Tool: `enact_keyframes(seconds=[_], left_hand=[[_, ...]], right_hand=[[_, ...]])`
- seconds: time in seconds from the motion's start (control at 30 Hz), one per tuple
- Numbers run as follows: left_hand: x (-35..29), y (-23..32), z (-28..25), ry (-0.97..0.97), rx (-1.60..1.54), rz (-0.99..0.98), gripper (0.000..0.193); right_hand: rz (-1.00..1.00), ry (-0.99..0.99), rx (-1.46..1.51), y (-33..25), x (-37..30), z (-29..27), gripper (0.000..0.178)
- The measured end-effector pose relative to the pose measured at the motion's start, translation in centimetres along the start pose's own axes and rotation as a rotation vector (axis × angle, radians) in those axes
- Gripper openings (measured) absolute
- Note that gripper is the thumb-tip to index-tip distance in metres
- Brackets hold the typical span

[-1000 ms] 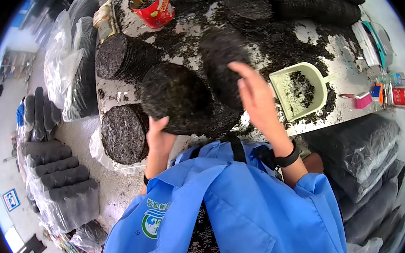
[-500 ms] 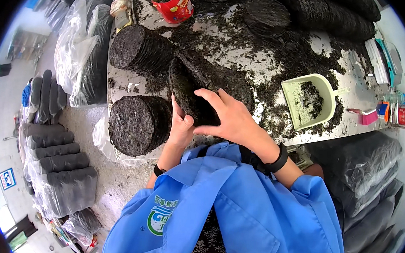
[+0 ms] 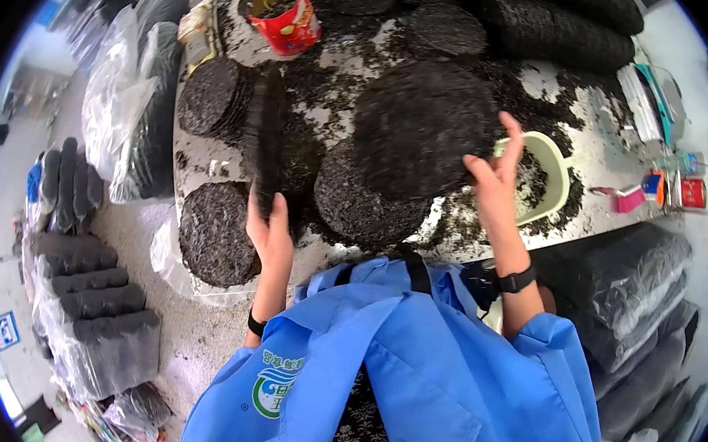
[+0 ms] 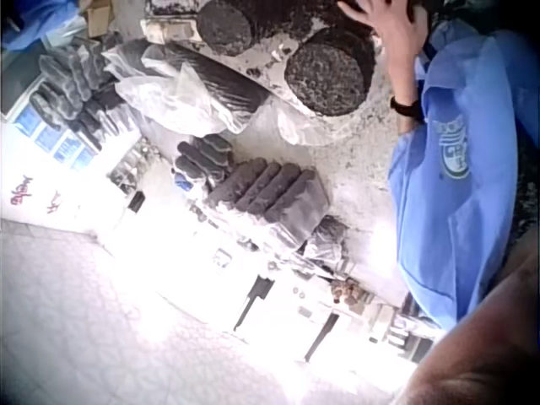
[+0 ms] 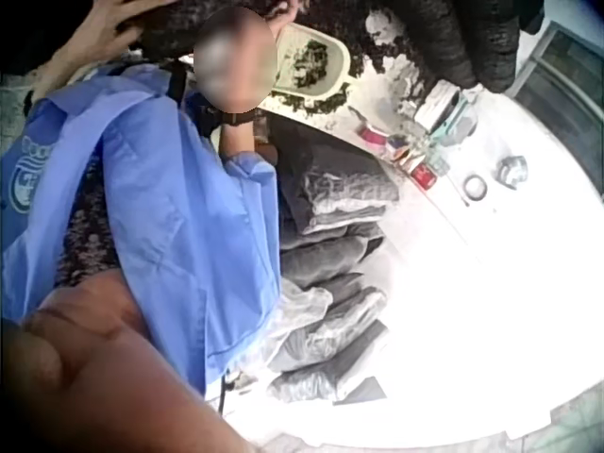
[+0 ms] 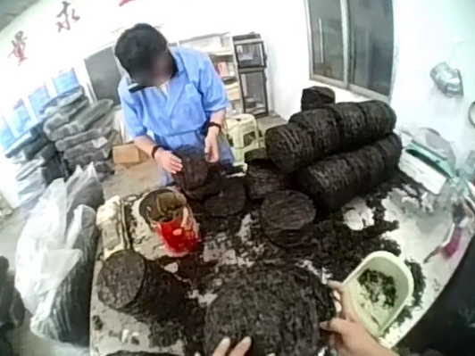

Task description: The person handles stacks of dark, circular seaweed sheets on a workbench, separating them and placing them into a large plastic bag. They then use a marker to write on the bag and continue to stack and arrange the seaweed sheets on the table.

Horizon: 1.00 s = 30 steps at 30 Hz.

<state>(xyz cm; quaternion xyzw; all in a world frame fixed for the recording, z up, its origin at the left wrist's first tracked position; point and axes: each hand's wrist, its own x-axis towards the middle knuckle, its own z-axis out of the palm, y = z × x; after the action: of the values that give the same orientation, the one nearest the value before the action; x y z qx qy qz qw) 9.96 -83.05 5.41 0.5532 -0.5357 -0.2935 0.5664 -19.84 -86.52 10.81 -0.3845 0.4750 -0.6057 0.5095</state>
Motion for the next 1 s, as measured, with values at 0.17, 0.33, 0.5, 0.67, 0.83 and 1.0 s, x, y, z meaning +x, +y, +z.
enact_keyframes(seconds=[0.17, 0.33, 0.5, 0.67, 0.83, 1.0], left_hand=[[0.5, 5.7, 2.4, -0.661, 0.536, 0.350, 0.058], [-0.5, 3.7, 0.0, -0.126, 0.055, -0.036, 0.086], [-1.4, 1.4, -1.7, 0.176, -0.673, -0.679, 0.069], [-1.6, 0.8, -11.8, 0.385, -0.593, -0.661, 0.069], [-2.7, -1.6, -20.8, 0.463, -0.183, -0.496, 0.067], [-1.6, -0.1, -17.6, 0.168, 1.261, 0.090, 0.047]], right_hand=[[0.244, -0.021, 0.176, 1.9, -1.5, 1.9, 0.074], [0.294, -0.078, 0.269, 3.6, -2.0, 1.8, 0.074], [0.488, -0.317, 0.253, 5.9, -3.8, 4.7, 0.074], [0.153, -0.501, -0.304, 6.1, -3.0, 5.4, 0.064], [-0.283, -0.778, -1.110, 7.5, -3.4, 4.5, 0.067], [-0.566, -0.873, -1.487, 9.1, -3.5, 5.0, 0.084]])
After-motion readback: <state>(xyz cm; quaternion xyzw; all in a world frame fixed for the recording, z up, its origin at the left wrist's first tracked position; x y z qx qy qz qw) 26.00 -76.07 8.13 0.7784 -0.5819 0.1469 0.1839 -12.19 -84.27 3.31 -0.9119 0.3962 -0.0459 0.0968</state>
